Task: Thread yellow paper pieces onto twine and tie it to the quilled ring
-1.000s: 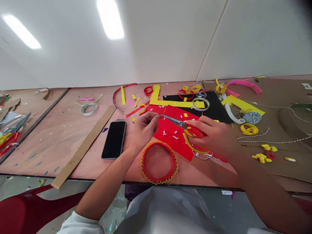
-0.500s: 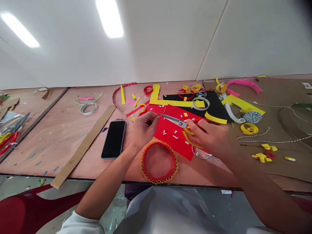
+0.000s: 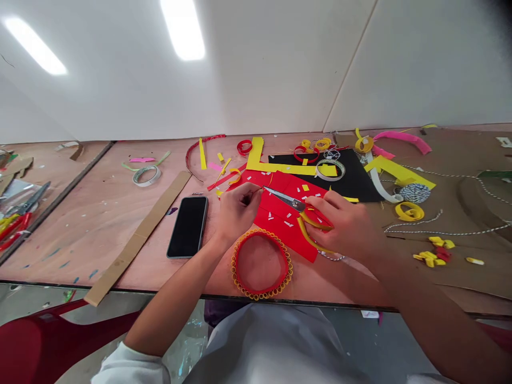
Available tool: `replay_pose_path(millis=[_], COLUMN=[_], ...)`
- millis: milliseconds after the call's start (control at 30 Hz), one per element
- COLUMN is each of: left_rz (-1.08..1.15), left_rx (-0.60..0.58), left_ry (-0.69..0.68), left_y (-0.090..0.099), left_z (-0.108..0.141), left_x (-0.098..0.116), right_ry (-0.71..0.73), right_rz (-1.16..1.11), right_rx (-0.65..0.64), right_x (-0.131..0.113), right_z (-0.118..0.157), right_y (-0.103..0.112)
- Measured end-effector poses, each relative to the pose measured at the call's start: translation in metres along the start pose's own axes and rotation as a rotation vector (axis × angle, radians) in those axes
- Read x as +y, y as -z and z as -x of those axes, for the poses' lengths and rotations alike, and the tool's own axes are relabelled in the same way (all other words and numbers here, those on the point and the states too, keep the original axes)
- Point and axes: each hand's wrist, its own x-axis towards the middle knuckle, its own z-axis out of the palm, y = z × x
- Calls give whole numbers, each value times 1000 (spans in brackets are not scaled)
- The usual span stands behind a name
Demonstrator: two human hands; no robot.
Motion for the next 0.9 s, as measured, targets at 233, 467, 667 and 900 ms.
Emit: replay_pose_path(millis=[233, 467, 667, 900], left_rz=[6, 4, -65, -42], left_rx=[14, 24, -9, 7], left_ry=[6, -3, 21, -1], left_y=[-2, -3, -5, -6], left_z=[0, 1, 2, 3], left_x=[-3, -3, -3, -2], right_ry=[-114, -139, -209, -212], right_rz=[-224, -289, -269, -312], right_rx=[-63, -107, -187, -269], right_x=[-7, -9, -12, -13], right_z=[-4, -7, -7, -7], right_y=[0, -2, -11, -11])
